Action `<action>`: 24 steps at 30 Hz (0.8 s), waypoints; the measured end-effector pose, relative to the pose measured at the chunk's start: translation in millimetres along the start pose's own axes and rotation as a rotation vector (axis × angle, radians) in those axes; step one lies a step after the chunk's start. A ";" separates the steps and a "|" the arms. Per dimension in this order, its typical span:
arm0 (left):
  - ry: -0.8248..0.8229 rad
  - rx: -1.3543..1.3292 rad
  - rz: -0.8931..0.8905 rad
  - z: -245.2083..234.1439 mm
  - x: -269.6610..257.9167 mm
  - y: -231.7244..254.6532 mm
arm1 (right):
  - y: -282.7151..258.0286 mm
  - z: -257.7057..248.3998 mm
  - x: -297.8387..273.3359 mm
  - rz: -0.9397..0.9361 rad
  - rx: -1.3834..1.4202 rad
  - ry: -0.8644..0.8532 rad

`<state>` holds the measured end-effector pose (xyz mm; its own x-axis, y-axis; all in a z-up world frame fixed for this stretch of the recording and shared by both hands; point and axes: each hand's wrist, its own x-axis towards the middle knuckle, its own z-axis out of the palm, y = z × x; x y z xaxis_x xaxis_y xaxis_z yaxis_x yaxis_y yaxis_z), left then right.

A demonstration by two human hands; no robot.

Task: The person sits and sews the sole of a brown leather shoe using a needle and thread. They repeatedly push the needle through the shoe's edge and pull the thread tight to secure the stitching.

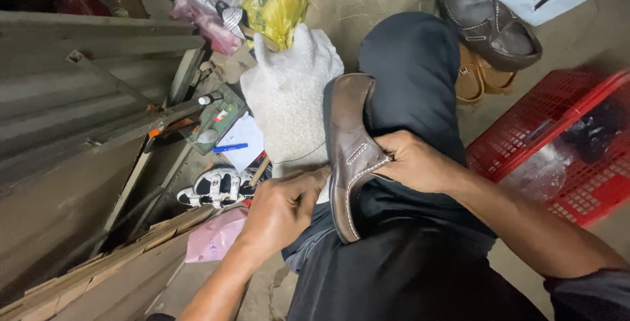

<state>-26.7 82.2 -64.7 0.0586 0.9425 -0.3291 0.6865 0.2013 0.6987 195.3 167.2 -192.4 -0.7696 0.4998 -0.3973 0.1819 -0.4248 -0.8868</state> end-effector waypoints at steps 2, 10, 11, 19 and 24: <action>0.003 0.024 0.012 1.9 2.8 3.6 | 1.3 -0.9 -3.5 0.005 0.001 0.009; 0.025 0.163 0.045 8.9 3.2 0.9 | 4.8 4.3 1.1 0.027 0.003 0.000; 0.030 0.198 0.048 10.8 2.5 0.2 | 6.8 3.6 2.8 0.014 0.026 -0.020; 0.086 0.336 0.099 24.2 -8.8 -7.3 | 15.1 -5.1 12.2 0.028 -0.001 -0.102; 0.094 0.194 0.047 25.4 -25.0 -13.3 | -25.3 -2.9 8.8 0.225 -0.099 -0.178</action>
<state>-18.9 49.2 -81.9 0.0322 0.9721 -0.2325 0.8120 0.1102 0.5732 185.7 184.5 -174.1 -0.7969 0.2573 -0.5465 0.4123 -0.4296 -0.8034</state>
